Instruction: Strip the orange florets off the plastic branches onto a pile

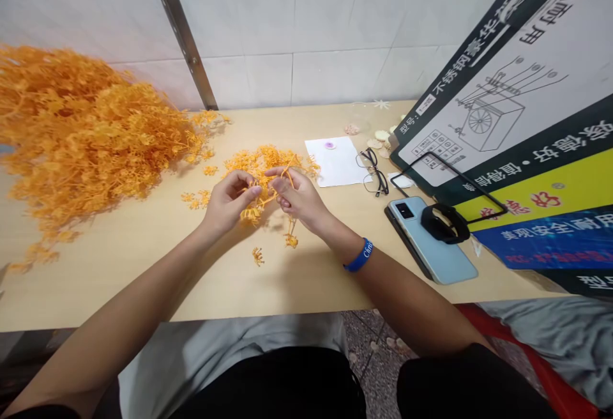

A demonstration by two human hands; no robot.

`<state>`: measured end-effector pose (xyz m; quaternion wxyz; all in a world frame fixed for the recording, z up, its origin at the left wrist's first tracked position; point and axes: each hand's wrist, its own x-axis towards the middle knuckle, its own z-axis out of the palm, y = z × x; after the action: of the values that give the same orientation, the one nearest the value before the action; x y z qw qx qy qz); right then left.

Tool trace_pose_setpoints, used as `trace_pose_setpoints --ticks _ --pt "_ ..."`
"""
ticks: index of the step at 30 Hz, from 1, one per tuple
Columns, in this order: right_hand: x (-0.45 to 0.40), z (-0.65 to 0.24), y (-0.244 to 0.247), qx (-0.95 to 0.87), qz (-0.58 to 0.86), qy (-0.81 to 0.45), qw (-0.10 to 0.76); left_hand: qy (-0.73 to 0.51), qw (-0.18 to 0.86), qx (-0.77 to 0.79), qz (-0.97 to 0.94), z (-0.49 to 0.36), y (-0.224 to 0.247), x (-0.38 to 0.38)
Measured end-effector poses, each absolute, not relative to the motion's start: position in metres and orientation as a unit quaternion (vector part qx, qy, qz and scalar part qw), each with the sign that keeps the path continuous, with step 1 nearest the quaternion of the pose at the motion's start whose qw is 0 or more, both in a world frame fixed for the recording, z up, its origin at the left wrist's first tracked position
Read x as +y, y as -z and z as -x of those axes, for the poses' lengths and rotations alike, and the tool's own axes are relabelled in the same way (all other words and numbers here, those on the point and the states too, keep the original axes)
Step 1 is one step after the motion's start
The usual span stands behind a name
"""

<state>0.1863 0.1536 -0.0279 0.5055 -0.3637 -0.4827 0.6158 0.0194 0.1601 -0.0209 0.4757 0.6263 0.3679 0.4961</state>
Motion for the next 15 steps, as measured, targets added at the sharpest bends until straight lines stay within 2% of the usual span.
trace_pose_setpoints --ticks 5,10,15 --pt "0.141 -0.173 0.023 -0.588 0.375 -0.506 0.508 -0.557 0.426 0.311 -0.641 -0.017 0.019 0.161" --pt "0.132 -0.163 0.026 -0.626 0.419 -0.433 0.496 -0.568 0.398 0.277 -0.664 -0.018 0.013 0.154" --pt "0.134 -0.165 0.027 -0.677 0.364 -0.389 0.508 -0.575 0.387 0.26 -0.672 -0.022 0.006 0.147"
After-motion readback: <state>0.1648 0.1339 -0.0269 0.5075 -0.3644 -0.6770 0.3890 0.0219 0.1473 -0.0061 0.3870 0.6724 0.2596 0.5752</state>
